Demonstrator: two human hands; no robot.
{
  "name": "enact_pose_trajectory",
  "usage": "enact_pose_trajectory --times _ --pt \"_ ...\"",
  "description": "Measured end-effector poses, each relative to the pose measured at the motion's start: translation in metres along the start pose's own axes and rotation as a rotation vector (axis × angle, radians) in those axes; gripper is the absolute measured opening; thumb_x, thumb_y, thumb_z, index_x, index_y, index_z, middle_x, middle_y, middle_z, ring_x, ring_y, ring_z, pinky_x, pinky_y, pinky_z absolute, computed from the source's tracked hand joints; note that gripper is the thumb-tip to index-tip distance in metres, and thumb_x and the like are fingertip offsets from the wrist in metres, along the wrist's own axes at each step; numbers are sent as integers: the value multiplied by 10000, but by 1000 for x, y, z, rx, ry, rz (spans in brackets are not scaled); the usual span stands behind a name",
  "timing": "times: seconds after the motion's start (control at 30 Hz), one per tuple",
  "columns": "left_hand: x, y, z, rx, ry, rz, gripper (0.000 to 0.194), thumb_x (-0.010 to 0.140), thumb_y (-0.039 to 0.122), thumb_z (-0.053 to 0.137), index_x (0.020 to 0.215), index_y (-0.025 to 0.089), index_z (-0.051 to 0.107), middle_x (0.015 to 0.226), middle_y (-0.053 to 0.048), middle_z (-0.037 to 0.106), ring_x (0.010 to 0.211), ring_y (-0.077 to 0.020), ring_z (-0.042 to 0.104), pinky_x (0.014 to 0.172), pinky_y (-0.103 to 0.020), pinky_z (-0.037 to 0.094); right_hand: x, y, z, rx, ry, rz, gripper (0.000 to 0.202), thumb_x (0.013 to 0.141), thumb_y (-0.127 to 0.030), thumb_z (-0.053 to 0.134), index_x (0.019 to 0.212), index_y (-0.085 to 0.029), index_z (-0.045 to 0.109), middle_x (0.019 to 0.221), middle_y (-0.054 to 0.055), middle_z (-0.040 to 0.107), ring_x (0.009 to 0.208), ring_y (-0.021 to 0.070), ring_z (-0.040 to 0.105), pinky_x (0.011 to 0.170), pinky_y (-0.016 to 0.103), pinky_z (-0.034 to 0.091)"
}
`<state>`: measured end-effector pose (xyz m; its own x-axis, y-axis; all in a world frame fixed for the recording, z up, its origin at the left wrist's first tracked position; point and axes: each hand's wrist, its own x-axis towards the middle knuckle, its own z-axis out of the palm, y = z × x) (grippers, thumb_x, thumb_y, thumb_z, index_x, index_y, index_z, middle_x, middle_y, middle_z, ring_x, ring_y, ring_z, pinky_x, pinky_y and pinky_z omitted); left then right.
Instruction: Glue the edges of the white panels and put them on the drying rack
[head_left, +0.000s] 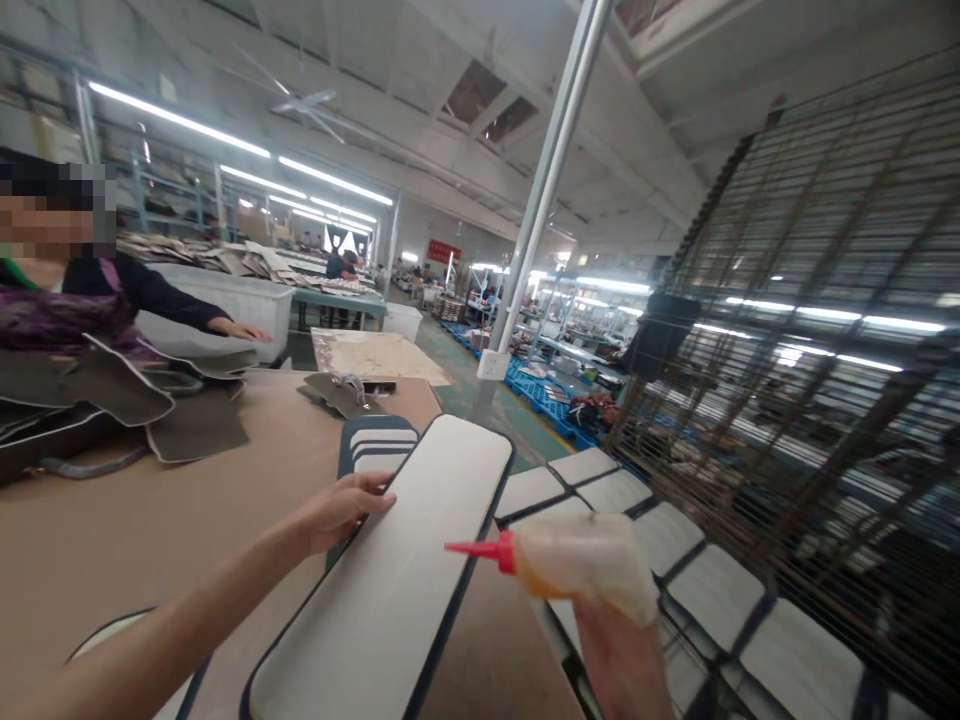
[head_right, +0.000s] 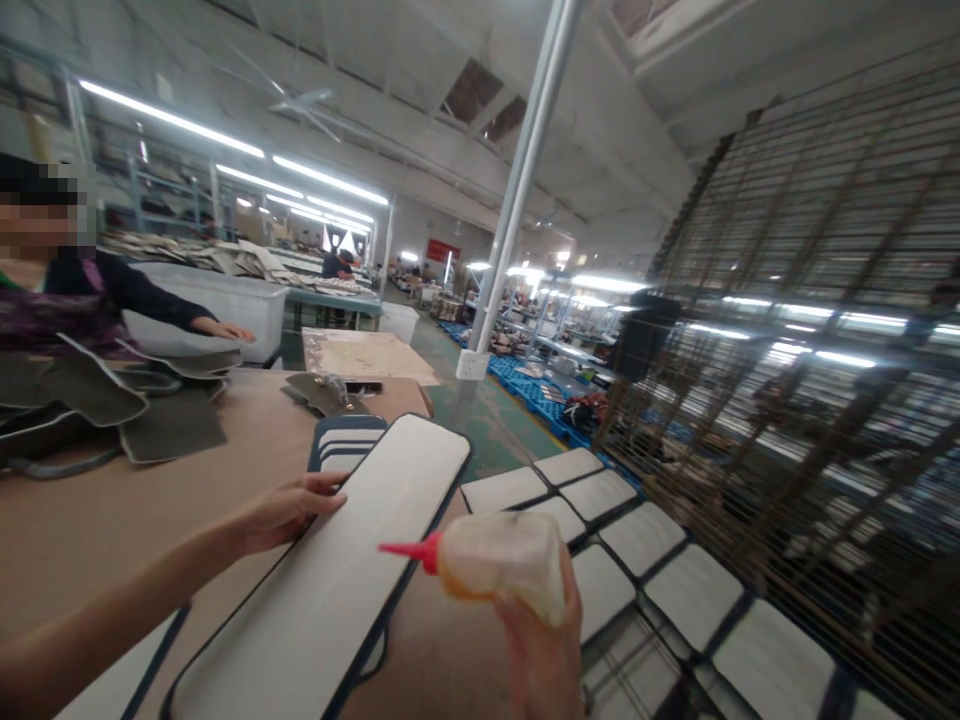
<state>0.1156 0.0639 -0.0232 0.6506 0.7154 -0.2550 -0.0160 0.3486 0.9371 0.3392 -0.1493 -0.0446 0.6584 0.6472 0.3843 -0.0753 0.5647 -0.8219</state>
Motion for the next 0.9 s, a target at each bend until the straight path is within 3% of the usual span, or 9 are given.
enact_pose_trajectory --times 0.1,0.17,0.3,0.43,0.5,0.57,0.7,0.9 --pt "4 -4 11 14 -88 3 567 461 343 891 971 168 717 839 -45 785 735 -229 714 640 -279 551 26 -13 12 25 109 -72 596 541 -217 881 1087 -268 647 964 -1 746 866 166 696 772 227 564" --pt "6 -6 16 12 -126 9 542 478 347 881 966 172 722 853 -45 785 760 -234 715 654 -278 547 28 -14 11 10 150 -94 564 521 -191 888 1036 -257 667 933 -10 753 848 152 694 757 204 560" --pt "14 -10 21 1 -132 -15 534 469 353 884 948 172 729 832 -47 784 750 -230 711 642 -267 533 -9 3 -1 23 140 -11 592 503 -233 888 1053 -272 672 926 4 756 826 188 705 710 237 568" --pt "25 -15 36 10 -159 -27 544 461 349 887 955 173 737 801 -42 783 739 -226 710 638 -258 526 -40 14 -6 8 33 75 652 413 -422 905 1007 -272 681 852 50 757 767 276 706 652 348 572" --pt "30 -17 50 32 -207 -40 548 475 345 882 976 178 739 810 -41 785 734 -226 710 630 -258 527 -32 5 -10 -23 90 41 671 423 -429 901 1029 -264 662 899 56 752 806 283 701 687 372 571" --pt "34 -19 68 47 -282 -54 554 495 338 877 1008 182 738 829 -39 787 731 -224 710 639 -262 533 -11 -10 -20 -70 235 -60 667 464 -322 900 1072 -258 634 973 31 740 871 239 687 753 335 564" --pt "42 -27 105 64 -404 -78 571 519 359 877 1042 176 739 828 -40 789 717 -224 710 654 -271 542 10 -34 -56 -144 386 -215 645 476 -209 896 1063 -226 629 975 -1 727 897 187 663 812 280 531" --pt "56 -51 161 95 -491 -122 592 510 383 890 1047 181 745 814 -54 793 756 -267 728 684 -301 561 -48 -33 -93 -6 162 -1 678 419 -372 918 1029 -234 659 916 38 754 840 245 689 716 317 534"
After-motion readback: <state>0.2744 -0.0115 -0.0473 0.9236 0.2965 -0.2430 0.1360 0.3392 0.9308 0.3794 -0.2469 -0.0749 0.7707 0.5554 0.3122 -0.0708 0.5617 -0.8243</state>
